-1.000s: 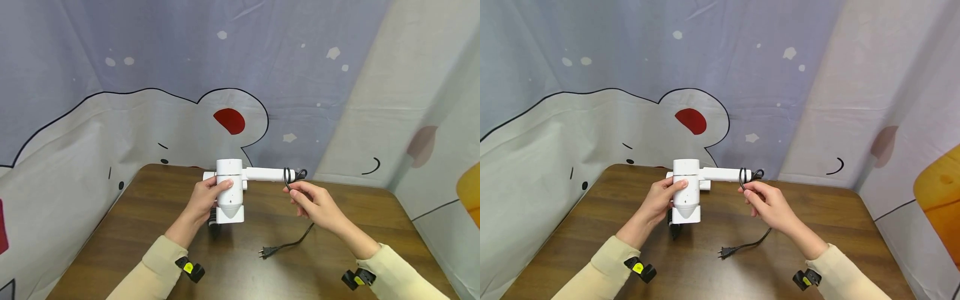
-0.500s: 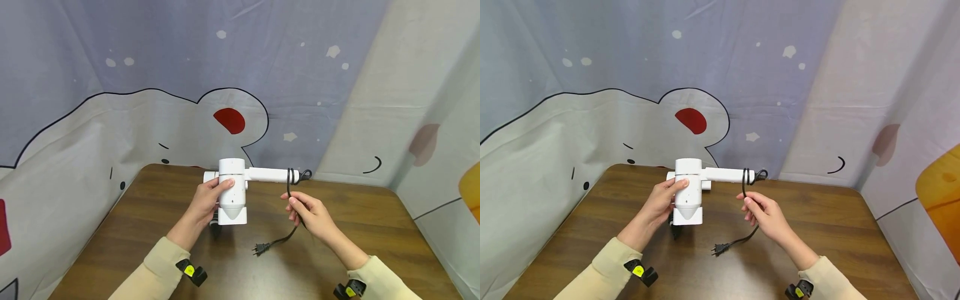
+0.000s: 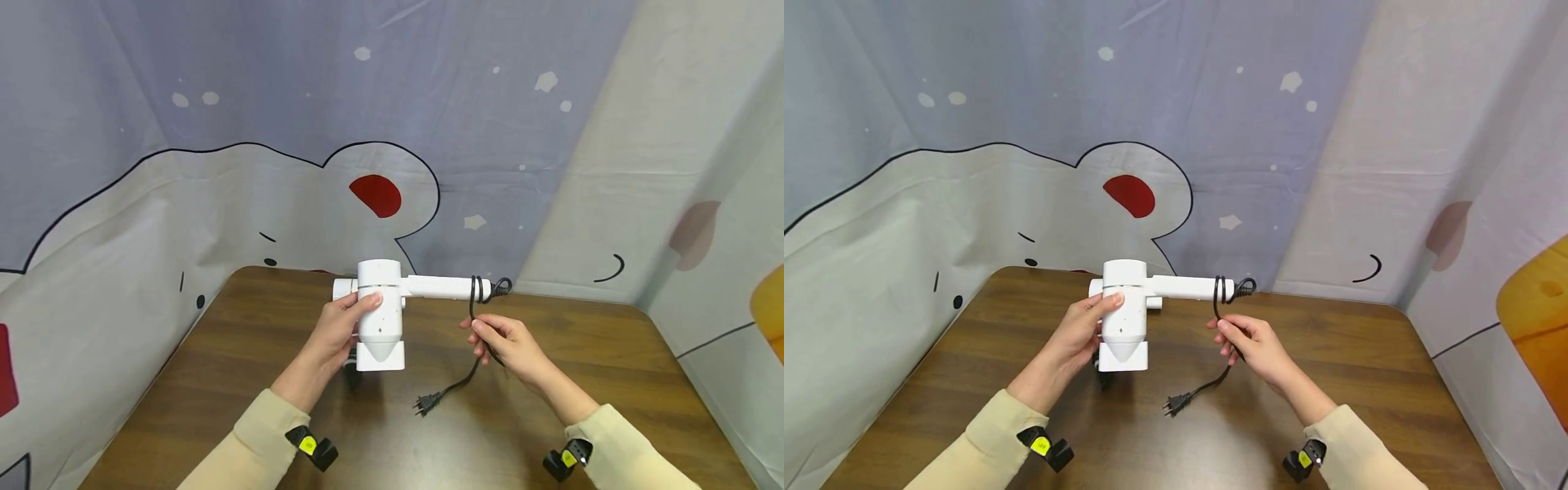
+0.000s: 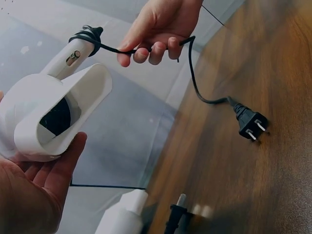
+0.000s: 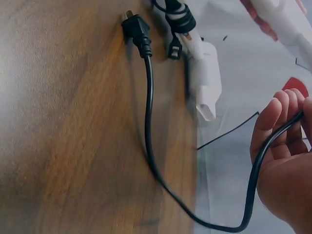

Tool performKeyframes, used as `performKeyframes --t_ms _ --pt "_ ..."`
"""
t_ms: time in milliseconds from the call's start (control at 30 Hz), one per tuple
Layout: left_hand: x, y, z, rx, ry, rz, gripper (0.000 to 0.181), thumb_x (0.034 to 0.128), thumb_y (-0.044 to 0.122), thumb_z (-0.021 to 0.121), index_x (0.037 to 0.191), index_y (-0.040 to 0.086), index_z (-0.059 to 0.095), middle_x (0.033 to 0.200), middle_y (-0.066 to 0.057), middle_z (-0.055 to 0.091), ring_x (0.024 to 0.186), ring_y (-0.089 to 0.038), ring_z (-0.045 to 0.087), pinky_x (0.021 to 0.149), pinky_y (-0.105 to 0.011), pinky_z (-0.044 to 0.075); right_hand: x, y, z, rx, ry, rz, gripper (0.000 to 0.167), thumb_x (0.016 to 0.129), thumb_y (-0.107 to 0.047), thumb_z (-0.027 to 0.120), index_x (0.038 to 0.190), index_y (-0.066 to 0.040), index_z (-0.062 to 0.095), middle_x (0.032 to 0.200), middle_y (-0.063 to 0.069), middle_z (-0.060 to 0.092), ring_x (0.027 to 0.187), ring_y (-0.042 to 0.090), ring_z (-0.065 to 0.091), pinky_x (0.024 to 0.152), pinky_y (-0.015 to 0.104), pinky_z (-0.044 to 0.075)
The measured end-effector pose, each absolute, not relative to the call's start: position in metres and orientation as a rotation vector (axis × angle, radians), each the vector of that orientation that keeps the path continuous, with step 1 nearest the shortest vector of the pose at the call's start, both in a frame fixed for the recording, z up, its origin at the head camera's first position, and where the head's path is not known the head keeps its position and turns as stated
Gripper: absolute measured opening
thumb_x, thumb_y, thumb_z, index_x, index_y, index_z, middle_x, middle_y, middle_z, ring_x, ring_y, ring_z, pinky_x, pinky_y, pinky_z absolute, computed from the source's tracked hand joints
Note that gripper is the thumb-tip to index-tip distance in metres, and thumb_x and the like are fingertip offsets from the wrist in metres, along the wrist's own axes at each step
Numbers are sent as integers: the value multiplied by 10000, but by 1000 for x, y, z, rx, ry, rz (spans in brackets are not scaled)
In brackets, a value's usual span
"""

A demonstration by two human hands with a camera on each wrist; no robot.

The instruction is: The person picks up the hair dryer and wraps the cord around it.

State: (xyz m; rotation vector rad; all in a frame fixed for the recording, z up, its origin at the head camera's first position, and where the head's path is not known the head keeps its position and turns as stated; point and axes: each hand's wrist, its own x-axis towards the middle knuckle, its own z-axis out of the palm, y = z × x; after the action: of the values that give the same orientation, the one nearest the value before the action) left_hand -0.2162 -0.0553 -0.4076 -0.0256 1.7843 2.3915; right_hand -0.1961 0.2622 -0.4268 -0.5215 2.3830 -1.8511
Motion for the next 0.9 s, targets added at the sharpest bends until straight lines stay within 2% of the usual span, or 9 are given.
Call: performKeyframes --t_ms 467,633,733,800,900 --pt "-211 -57 -407 58 1756 2324 384 982 170 692 1245 -107 651 908 -42 750 783 -160 740 715 -342 589 -210 275 -427 -385 2271 -1888 369 1126 -167 556 1192 188 632 885 17 648 700 74 622 586 238 552" --pt "-210 -61 -408 124 1770 2275 396 975 157 683 1258 -116 638 936 -44 750 821 -175 737 739 -368 600 -218 286 -421 -462 2223 -1856 223 1110 -117 572 1060 17 742 845 16 647 680 76 606 560 227 527" --pt "-209 -64 -408 188 1766 2244 399 979 148 674 1268 -123 633 951 -47 754 847 -177 735 752 -377 604 -223 294 -416 -491 2223 -1799 210 1098 -100 583 1008 -62 769 827 48 651 677 97 609 560 252 535" --pt "-209 -66 -409 235 1763 2224 393 978 147 675 1262 -122 639 952 -49 757 851 -175 736 753 -376 611 -226 299 -412 -500 2230 -1741 192 1087 -92 593 1003 -40 757 824 78 667 684 118 620 571 275 547" --pt "-208 -68 -409 284 1780 2189 373 973 144 680 1232 -122 649 932 -47 758 829 -171 743 730 -359 622 -229 304 -402 -550 2258 -1621 128 1034 -31 621 1042 52 717 803 102 684 684 142 633 584 294 559"
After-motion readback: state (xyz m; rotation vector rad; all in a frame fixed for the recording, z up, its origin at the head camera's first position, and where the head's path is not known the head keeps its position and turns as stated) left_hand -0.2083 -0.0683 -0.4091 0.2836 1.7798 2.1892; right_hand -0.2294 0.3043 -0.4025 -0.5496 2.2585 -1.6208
